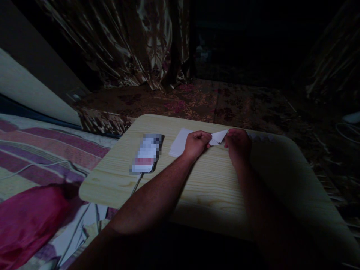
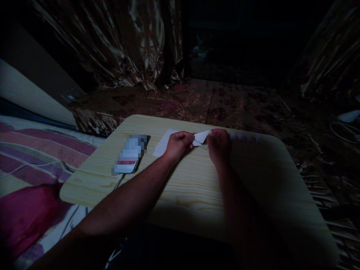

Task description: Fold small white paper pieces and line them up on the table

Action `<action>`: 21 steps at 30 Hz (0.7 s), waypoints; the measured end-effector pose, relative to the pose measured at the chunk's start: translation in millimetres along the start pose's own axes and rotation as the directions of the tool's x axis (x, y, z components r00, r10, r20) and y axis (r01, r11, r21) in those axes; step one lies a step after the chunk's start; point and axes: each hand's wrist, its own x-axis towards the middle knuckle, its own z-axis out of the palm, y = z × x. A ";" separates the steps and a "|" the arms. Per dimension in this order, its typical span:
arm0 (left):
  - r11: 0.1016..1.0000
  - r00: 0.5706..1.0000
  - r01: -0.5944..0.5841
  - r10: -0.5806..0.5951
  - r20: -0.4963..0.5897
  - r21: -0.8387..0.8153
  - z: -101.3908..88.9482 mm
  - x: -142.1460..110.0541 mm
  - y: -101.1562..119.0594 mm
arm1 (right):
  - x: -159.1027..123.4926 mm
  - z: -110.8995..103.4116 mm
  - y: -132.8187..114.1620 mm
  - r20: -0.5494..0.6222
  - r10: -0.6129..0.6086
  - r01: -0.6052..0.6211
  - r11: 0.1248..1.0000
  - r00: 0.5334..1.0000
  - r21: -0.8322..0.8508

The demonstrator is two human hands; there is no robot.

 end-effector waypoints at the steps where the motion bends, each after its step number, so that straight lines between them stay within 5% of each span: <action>1: 1.000 1.000 -0.001 0.001 -0.011 0.010 0.1 -0.2 -0.3 | -0.1 -0.4 -0.3 0.002 0.019 -0.019 1.000 1.000 0.001; 13: 0.996 0.999 -0.053 0.053 -0.001 0.078 0.9 -1.0 -3.5 | -8.1 -2.9 -21.6 0.142 0.163 -0.150 0.984 0.976 -0.095; 21: 0.973 0.986 -0.164 0.168 -0.012 0.162 -1.5 2.1 -8.9 | -11.2 0.8 -29.3 0.166 0.181 -0.188 0.982 0.969 0.027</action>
